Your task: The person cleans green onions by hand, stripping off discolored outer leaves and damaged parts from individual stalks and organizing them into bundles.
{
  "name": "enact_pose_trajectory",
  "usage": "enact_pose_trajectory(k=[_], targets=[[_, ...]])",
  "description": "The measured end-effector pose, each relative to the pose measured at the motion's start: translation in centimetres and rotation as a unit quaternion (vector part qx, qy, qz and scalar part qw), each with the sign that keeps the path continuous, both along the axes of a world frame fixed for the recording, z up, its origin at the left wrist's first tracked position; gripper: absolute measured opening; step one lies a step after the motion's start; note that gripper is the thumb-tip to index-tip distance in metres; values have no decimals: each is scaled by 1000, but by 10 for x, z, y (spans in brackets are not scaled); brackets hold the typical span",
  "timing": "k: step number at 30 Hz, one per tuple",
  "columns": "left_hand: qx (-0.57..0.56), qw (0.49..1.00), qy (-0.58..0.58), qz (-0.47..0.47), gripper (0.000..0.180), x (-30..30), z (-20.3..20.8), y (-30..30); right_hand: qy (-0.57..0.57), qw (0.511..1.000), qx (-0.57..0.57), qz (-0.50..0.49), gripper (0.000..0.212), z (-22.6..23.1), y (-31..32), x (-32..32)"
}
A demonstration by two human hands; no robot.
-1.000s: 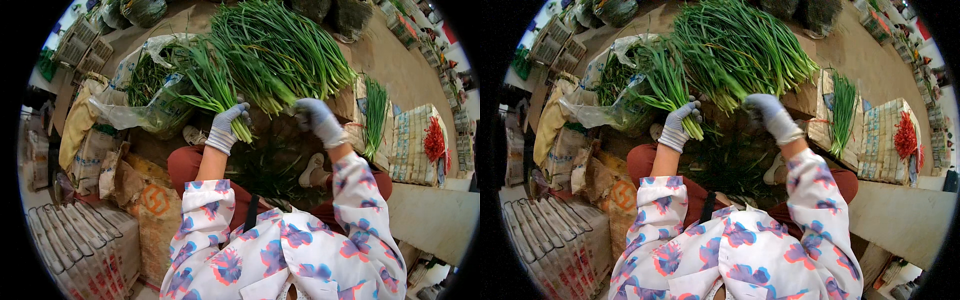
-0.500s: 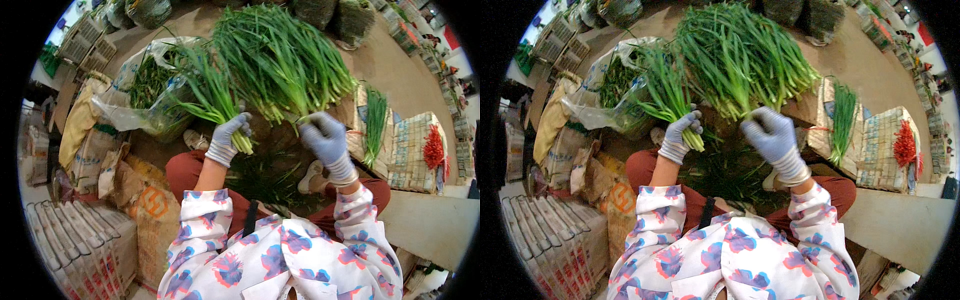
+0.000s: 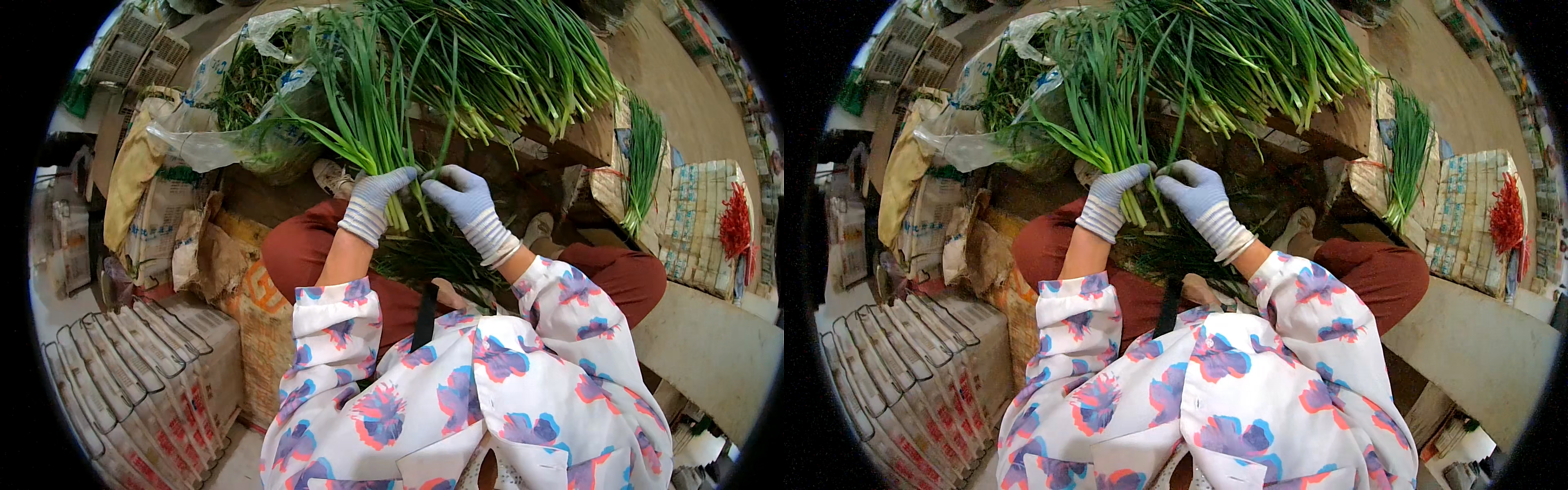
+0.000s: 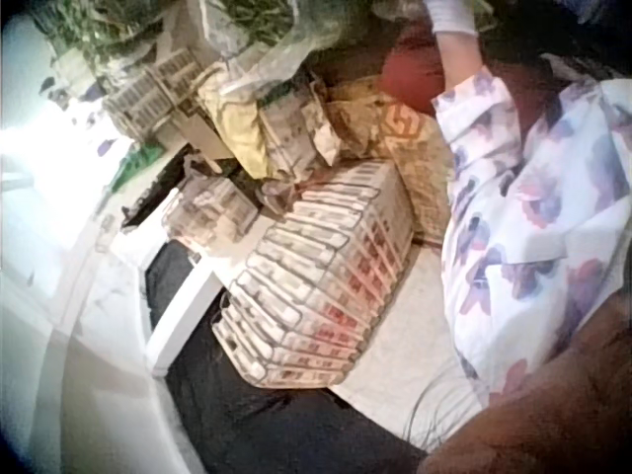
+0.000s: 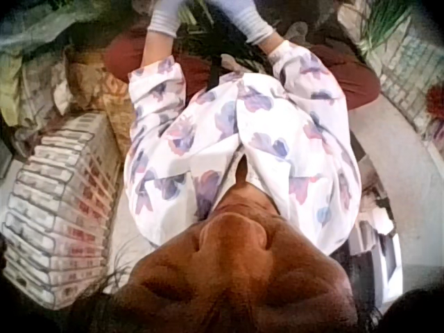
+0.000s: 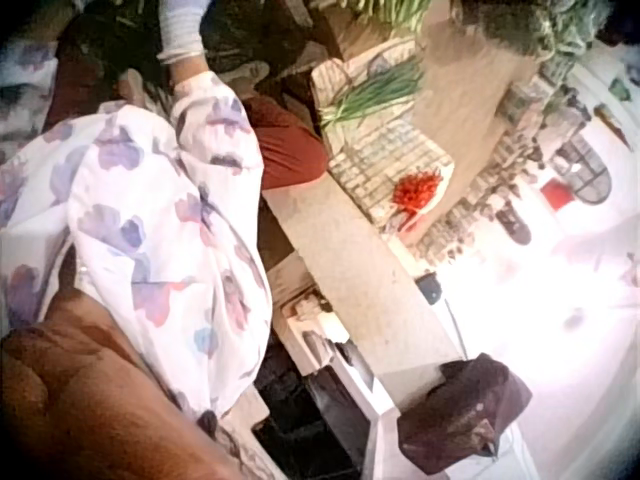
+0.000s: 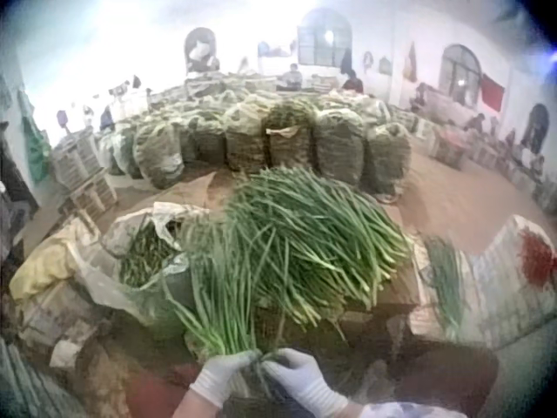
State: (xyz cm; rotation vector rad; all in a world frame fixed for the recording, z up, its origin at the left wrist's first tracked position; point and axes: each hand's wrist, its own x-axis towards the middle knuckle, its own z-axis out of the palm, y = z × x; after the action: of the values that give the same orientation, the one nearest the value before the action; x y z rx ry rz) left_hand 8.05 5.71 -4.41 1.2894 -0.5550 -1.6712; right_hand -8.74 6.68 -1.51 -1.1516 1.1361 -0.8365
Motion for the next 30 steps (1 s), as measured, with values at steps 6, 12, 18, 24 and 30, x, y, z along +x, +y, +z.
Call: enact_pose_trajectory(k=[6, 12, 18, 24, 30], targets=[[52, 992, 100, 49, 29, 2, 24, -3, -115, 993, 36, 18, 14, 25, 34, -29], [-15, 993, 94, 72, 33, 8, 37, -5, 137, 918, 6, 373, 22, -16, 61, -107], [-88, 981, 170, 1, 39, 3, 28, -4, -74, 964, 228, 117, 43, 4, 29, -71], [-87, 960, 261, -52, 43, 8, 31, -7, -173, 973, 139, 61, 24, 23, 10, -18], [-71, 990, 118, 2, 41, -2, 4, 8, 85, 985, -145, 33, 18, -1, 12, -6]])
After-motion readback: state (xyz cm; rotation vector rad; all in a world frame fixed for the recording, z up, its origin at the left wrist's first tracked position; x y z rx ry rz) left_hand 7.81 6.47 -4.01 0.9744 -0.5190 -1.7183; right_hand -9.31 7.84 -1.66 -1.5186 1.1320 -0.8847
